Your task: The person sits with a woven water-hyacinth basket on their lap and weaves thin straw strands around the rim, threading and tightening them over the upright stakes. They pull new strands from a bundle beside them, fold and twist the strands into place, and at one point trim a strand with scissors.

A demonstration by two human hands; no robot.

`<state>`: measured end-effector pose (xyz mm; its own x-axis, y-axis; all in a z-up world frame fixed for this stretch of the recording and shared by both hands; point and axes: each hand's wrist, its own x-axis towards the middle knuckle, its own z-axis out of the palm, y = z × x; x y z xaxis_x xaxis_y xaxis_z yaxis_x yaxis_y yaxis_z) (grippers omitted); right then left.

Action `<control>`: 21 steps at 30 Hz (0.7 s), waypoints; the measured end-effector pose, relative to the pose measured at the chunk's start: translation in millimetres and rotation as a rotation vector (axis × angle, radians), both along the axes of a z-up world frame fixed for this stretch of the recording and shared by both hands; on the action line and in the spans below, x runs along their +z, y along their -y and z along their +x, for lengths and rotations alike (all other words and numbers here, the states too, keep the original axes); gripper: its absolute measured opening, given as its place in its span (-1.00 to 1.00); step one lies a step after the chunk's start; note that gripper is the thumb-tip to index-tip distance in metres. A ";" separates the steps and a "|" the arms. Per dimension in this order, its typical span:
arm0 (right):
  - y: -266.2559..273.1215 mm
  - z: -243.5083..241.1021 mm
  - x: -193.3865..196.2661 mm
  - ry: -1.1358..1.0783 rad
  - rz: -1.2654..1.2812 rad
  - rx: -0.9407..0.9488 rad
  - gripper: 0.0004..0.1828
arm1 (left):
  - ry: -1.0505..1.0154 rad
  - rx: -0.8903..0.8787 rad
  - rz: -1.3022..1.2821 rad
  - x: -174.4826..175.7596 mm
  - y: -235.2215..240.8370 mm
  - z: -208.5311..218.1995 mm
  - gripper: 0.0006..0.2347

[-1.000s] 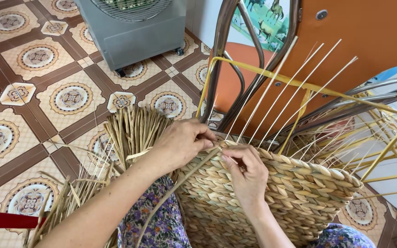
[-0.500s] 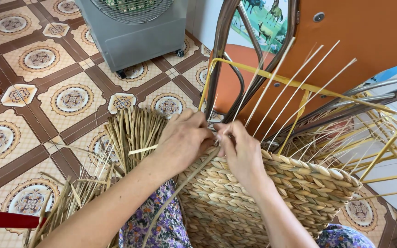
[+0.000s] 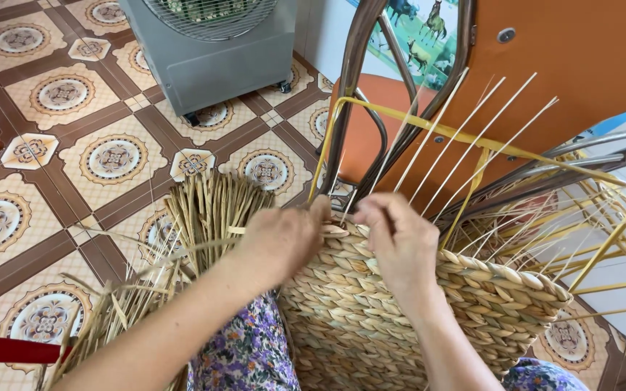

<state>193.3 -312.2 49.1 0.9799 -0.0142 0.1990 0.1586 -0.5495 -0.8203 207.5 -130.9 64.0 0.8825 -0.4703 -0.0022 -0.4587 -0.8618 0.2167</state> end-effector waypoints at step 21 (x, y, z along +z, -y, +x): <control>-3.6 24.5 -20.8 -0.265 0.214 0.090 -0.92 | 0.007 -0.051 -0.777 -36.6 -8.2 16.6 -0.88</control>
